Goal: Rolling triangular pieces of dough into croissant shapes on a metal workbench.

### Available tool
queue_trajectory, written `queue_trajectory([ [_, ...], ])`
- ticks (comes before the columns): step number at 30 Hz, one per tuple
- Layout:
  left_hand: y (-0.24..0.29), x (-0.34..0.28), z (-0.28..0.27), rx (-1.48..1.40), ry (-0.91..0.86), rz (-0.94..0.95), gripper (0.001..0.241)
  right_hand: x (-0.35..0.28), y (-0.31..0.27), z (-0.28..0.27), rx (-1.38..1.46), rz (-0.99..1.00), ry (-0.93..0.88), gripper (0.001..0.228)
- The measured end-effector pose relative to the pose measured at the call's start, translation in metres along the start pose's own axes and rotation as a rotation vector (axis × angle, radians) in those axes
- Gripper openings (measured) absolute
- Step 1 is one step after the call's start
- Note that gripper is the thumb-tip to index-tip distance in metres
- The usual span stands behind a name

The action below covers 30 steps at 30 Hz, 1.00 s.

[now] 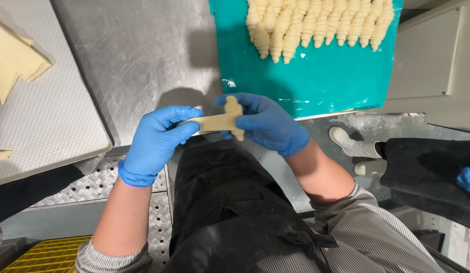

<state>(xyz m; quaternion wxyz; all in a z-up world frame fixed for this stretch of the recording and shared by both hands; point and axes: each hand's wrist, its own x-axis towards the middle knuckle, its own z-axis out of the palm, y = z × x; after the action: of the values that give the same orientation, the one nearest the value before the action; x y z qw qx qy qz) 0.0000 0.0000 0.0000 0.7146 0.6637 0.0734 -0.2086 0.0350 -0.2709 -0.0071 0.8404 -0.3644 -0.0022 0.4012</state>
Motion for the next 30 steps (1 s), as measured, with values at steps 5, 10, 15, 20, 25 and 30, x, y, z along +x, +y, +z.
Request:
queue_trajectory([
  [5, -0.003, -0.008, 0.009, -0.042, 0.003, 0.042, 0.026, 0.009, 0.023, -0.010, 0.072, -0.013, 0.014, 0.051],
  [10, -0.027, -0.007, -0.012, -0.139, 0.008, 0.127, 0.023, 0.012, 0.032, -0.027, -0.015, -0.030, 0.017, 0.054],
  [15, -0.019, -0.008, -0.003, -0.126, 0.065, 0.104, 0.025, 0.017, 0.033, -0.024, 0.006, -0.066, -0.022, 0.052],
  [20, -0.026, -0.001, -0.010, -0.125, 0.092, 0.157, 0.025, 0.016, 0.026, -0.021, 0.002, -0.053, 0.037, 0.056],
  [25, -0.025, 0.005, 0.005, -0.099, 0.105, 0.159, 0.027, 0.023, 0.036, -0.032, 0.041, -0.062, 0.037, 0.056],
  [30, -0.035, 0.017, -0.003, -0.111, 0.095, 0.240, 0.024, 0.022, 0.025, -0.026, -0.070, -0.044, 0.068, 0.061],
])
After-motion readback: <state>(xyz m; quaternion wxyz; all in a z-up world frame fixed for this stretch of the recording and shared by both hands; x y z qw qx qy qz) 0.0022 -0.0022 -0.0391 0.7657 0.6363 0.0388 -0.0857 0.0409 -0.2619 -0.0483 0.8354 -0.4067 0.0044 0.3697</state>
